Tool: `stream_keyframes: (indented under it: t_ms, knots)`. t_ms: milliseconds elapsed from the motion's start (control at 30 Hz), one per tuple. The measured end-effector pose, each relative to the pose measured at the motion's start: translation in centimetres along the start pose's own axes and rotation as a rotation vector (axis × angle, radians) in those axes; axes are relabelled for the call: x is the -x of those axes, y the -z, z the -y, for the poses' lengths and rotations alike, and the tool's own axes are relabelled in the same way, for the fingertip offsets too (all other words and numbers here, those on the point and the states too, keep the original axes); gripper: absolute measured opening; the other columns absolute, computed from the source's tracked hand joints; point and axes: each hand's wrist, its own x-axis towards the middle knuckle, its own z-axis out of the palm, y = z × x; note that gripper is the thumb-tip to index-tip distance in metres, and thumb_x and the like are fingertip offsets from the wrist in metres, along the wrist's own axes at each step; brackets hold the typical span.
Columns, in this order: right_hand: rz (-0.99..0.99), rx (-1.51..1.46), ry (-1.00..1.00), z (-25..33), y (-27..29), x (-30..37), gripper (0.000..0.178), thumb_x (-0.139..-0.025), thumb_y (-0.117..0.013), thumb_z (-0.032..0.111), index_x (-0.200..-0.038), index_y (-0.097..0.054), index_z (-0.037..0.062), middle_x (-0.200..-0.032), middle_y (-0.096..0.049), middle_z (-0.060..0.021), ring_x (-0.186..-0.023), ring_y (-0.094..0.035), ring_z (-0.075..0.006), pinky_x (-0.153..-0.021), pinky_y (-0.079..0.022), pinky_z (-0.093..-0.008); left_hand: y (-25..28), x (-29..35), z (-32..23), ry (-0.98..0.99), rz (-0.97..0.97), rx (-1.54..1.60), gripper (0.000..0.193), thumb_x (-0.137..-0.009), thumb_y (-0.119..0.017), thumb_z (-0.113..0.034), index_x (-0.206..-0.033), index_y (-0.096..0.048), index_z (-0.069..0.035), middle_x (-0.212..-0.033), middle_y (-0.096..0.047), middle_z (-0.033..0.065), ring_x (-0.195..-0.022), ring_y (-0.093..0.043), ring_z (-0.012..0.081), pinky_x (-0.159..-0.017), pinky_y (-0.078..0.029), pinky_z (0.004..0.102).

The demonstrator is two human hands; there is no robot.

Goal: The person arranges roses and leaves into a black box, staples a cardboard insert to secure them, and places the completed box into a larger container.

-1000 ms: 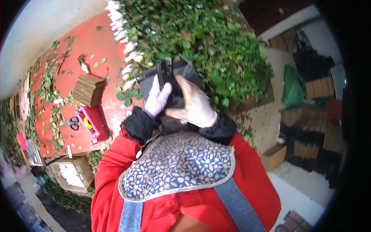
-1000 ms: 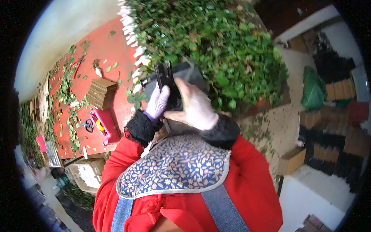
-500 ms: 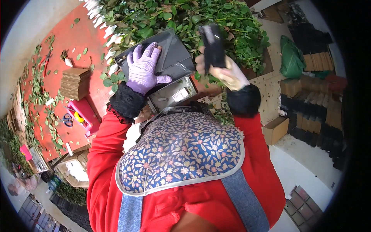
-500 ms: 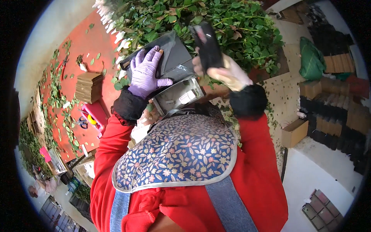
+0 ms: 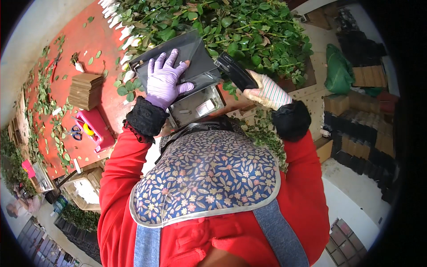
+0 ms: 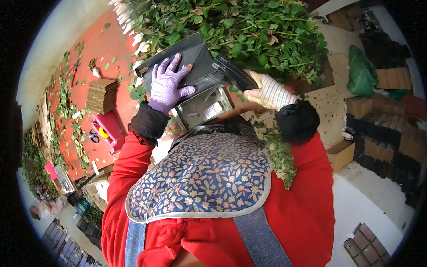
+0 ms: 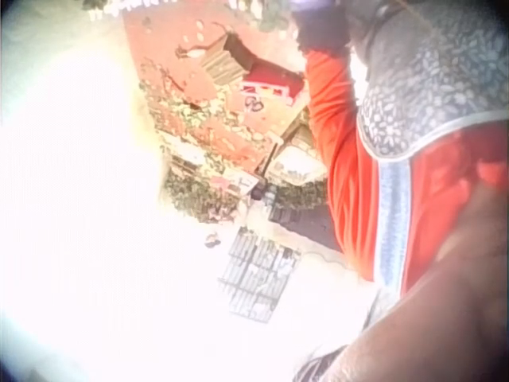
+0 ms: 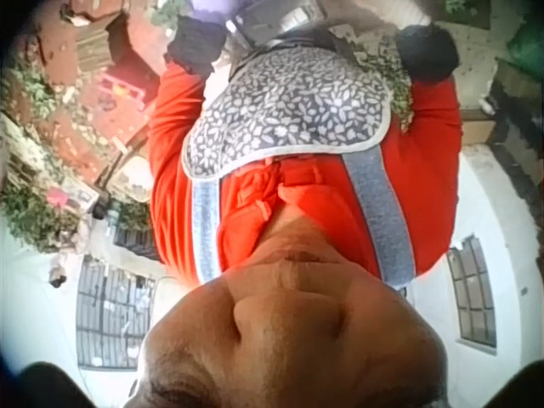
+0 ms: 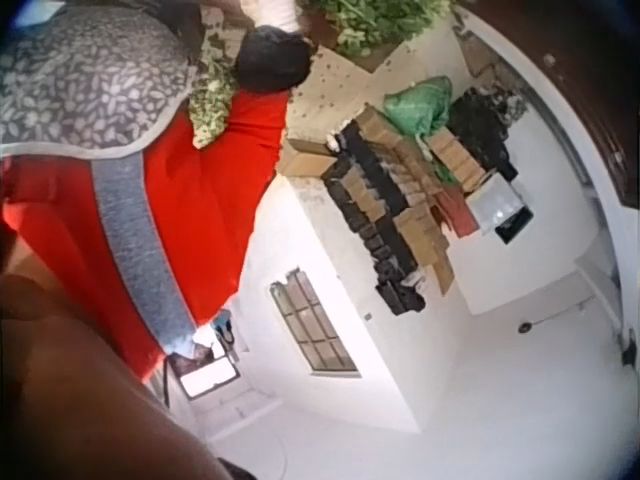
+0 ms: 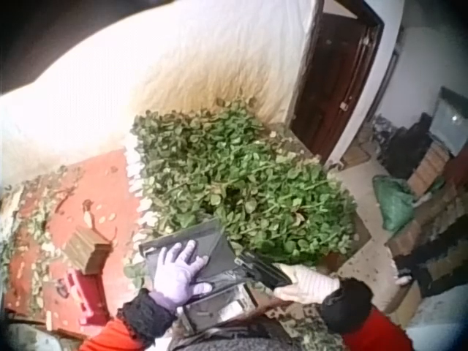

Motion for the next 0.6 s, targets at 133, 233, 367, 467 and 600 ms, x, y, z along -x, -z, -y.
stream_keyframes:
  t_ms: [133,233,367,467,600]
  knots:
    - [-0.009,0.220,-0.055,-1.3,3.0,-0.6,0.060,-0.085,-0.055,0.001,-0.143,-0.041,0.0039,-0.085,-0.053,0.0027,-0.067,-0.045,-0.0062,-0.057,-0.042,-0.0205,-0.4,-0.2,0.0,-0.010,-0.024,0.062,0.072,-0.068,-0.074,-0.057,-0.132,-0.058,-0.029,-0.153,-0.037,0.0114,-0.139,-0.032,0.0383,-0.115,-0.017,0.0567]
    - [0.079,0.506,-0.173,2.7,3.3,-1.4,0.059,-0.084,-0.061,0.011,-0.140,-0.043,0.0015,-0.076,-0.054,-0.0051,-0.066,-0.048,-0.0100,-0.057,-0.044,-0.0297,-0.5,0.0,0.1,0.004,-0.031,0.070,0.073,-0.067,-0.074,-0.057,-0.132,-0.058,-0.029,-0.152,-0.037,0.0116,-0.139,-0.032,0.0382,-0.115,-0.017,0.0562]
    - [0.154,0.749,-0.120,2.3,3.9,-3.3,0.060,-0.083,-0.063,0.018,-0.138,-0.044,0.0022,-0.075,-0.056,-0.0104,-0.067,-0.051,-0.0132,-0.060,-0.045,-0.0325,-0.5,0.0,0.1,0.010,-0.006,0.070,0.075,-0.067,-0.071,-0.061,-0.134,-0.057,-0.029,-0.153,-0.036,0.0110,-0.139,-0.032,0.0392,-0.114,-0.019,0.0569]
    - [0.210,0.433,-0.059,1.5,4.7,-3.8,0.046,-0.084,-0.065,0.017,-0.125,-0.051,0.0025,-0.071,-0.053,-0.0040,-0.064,-0.050,-0.0168,-0.061,-0.045,-0.0323,-0.7,0.2,0.5,0.015,-0.008,0.077,0.077,-0.066,-0.071,-0.062,-0.134,-0.057,-0.029,-0.153,-0.036,0.0110,-0.139,-0.031,0.0392,-0.114,-0.019,0.0571]
    - [0.335,0.430,-0.024,2.5,6.0,-5.1,0.051,-0.083,-0.070,0.021,-0.126,-0.051,0.0018,-0.084,-0.056,-0.0048,-0.073,-0.052,-0.0148,-0.068,-0.047,-0.0305,-0.7,0.4,0.8,0.006,-0.020,0.078,0.077,-0.066,-0.071,-0.062,-0.133,-0.058,-0.027,-0.153,-0.036,0.0114,-0.139,-0.032,0.0392,-0.114,-0.018,0.0572]
